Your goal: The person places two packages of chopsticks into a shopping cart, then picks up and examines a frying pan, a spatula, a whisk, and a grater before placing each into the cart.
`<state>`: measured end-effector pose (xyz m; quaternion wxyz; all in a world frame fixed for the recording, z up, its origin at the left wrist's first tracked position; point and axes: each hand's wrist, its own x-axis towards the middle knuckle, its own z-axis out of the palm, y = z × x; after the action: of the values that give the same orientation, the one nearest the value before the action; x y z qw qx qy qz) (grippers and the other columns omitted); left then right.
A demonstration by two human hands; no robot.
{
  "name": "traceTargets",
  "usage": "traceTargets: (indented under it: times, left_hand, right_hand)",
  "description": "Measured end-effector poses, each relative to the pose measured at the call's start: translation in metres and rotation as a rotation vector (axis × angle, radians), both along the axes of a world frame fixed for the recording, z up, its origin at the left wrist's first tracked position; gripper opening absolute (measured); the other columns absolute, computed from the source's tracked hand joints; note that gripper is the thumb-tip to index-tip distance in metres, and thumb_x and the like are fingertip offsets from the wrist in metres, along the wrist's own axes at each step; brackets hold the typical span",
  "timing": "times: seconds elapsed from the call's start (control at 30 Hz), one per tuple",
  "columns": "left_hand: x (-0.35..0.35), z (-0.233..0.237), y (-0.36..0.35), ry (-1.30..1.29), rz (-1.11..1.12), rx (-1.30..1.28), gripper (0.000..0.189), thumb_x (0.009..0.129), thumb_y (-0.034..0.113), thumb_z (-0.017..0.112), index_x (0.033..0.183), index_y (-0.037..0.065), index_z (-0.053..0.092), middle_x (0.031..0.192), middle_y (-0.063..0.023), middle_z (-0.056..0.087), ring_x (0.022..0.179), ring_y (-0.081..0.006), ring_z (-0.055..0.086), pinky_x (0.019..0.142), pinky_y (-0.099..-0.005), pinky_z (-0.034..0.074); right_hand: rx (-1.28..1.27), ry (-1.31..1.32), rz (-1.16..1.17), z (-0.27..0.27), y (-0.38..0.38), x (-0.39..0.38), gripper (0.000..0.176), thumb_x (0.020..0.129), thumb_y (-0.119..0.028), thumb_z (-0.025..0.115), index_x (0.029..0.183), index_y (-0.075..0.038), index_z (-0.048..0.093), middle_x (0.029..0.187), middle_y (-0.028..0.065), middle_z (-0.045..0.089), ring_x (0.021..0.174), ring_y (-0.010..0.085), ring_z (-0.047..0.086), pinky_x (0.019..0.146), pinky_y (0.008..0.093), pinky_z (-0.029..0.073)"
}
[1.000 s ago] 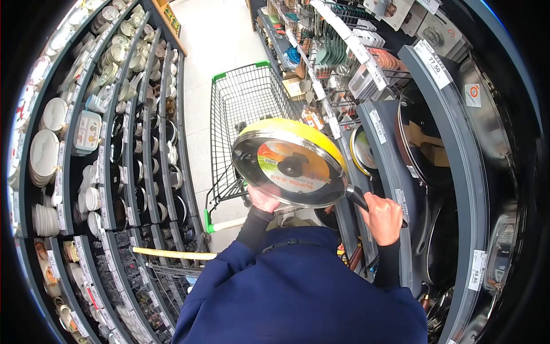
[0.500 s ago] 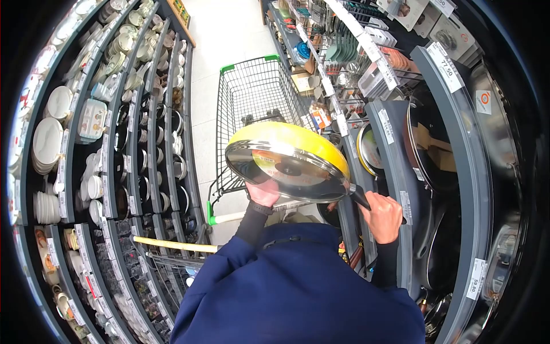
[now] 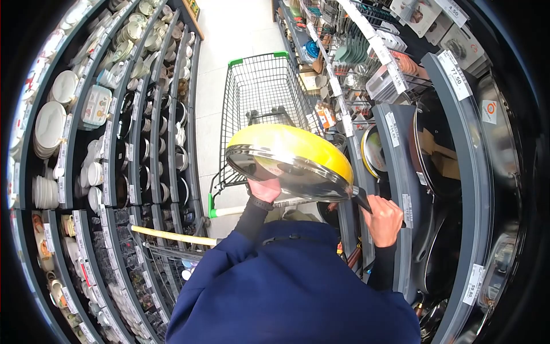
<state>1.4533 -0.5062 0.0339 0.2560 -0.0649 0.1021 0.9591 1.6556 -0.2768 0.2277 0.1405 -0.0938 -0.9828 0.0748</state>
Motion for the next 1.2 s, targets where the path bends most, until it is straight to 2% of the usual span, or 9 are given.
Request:
traceTargets:
  times: [0.3,0.53,0.73,0.8,0.83,0.93,0.97,1.13,1.2]
  left_hand:
    - [0.000,0.074,-0.024,0.041,0.033,-0.076,0.074,0.099,0.064,0.035,0.145,0.008,0.044,0.147,-0.0138,0.047,0.134,-0.0315,0.046,0.111,-0.0472,0.038]
    - [0.007,0.061,-0.048,0.090,0.059,-0.307,0.073,0.099,0.061,0.040,0.145,0.004,0.043,0.144,-0.0168,0.050,0.129,-0.0315,0.052,0.107,-0.0462,0.044]
    - [0.002,0.057,-0.070,0.153,-0.021,-0.351,0.071,0.095,0.048,0.058,0.143,-0.001,0.042,0.137,-0.0186,0.056,0.123,-0.0299,0.057,0.104,-0.0441,0.047]
    - [0.001,0.050,-0.077,0.355,-0.001,-0.487,0.072,0.092,0.046,0.063,0.142,-0.002,0.042,0.132,-0.0204,0.059,0.117,-0.0321,0.062,0.100,-0.0453,0.051]
    - [0.004,0.066,-0.076,0.319,-0.027,-0.435,0.068,0.087,0.030,0.070,0.140,-0.003,0.044,0.128,-0.0197,0.061,0.114,-0.0306,0.064,0.098,-0.0429,0.053]
    - [0.004,0.097,-0.071,0.437,0.003,-0.635,0.064,0.083,0.018,0.073,0.137,-0.003,0.046,0.125,-0.0183,0.063,0.112,-0.0283,0.064,0.096,-0.0402,0.053]
    - [0.000,0.101,-0.075,0.385,-0.116,-0.610,0.090,0.076,0.002,0.073,0.152,0.001,0.024,0.136,-0.0129,0.051,0.119,-0.0228,0.057,0.101,-0.0369,0.048]
    - [0.000,0.161,-0.053,0.470,-0.048,-0.718,0.105,0.074,0.011,0.080,0.156,0.003,0.015,0.144,-0.0128,0.044,0.129,-0.0211,0.048,0.107,-0.0357,0.042]
    - [0.000,0.180,-0.049,0.694,0.053,-0.839,0.112,0.070,0.019,0.085,0.156,0.003,0.014,0.148,-0.0141,0.040,0.133,-0.0230,0.044,0.110,-0.0370,0.039]
  right_hand:
    - [-0.137,-0.062,-0.064,-0.028,-0.007,-0.009,0.020,0.076,-0.015,0.076,0.081,-0.005,0.059,0.069,0.0125,0.063,0.064,0.0344,0.064,0.059,0.0423,0.050]
    - [-0.281,-0.106,-0.092,-0.045,-0.014,-0.013,0.021,0.075,-0.018,0.075,0.079,-0.003,0.060,0.069,0.0184,0.063,0.067,0.0397,0.063,0.058,0.0458,0.049]
    - [-0.350,-0.151,-0.082,-0.056,-0.016,-0.016,0.021,0.077,-0.020,0.075,0.081,-0.003,0.063,0.072,0.0173,0.065,0.067,0.0404,0.063,0.059,0.0463,0.049]
    - [-0.422,-0.127,-0.066,-0.061,-0.016,-0.017,0.021,0.076,-0.019,0.075,0.081,-0.003,0.063,0.071,0.0191,0.064,0.068,0.0420,0.063,0.060,0.0468,0.050]
    - [-0.422,-0.127,-0.065,-0.064,-0.016,-0.017,0.021,0.076,-0.019,0.075,0.081,-0.003,0.063,0.071,0.0191,0.064,0.068,0.0420,0.063,0.060,0.0468,0.050]
    - [-0.499,-0.131,-0.032,-0.074,-0.014,-0.017,0.019,0.075,-0.017,0.073,0.081,-0.002,0.063,0.071,0.0210,0.064,0.069,0.0429,0.063,0.060,0.0468,0.049]
    - [-0.535,-0.133,-0.017,-0.077,-0.015,-0.018,0.018,0.075,-0.016,0.072,0.081,-0.001,0.063,0.071,0.0220,0.063,0.069,0.0433,0.063,0.059,0.0468,0.049]
    - [-0.654,-0.131,0.031,-0.078,-0.020,-0.022,0.018,0.076,-0.014,0.071,0.084,0.001,0.065,0.071,0.0246,0.061,0.069,0.0439,0.063,0.058,0.0456,0.049]
    - [-0.773,-0.130,0.066,-0.078,-0.024,-0.022,0.019,0.079,-0.014,0.071,0.088,0.002,0.067,0.070,0.0256,0.061,0.069,0.0444,0.062,0.058,0.0427,0.049]
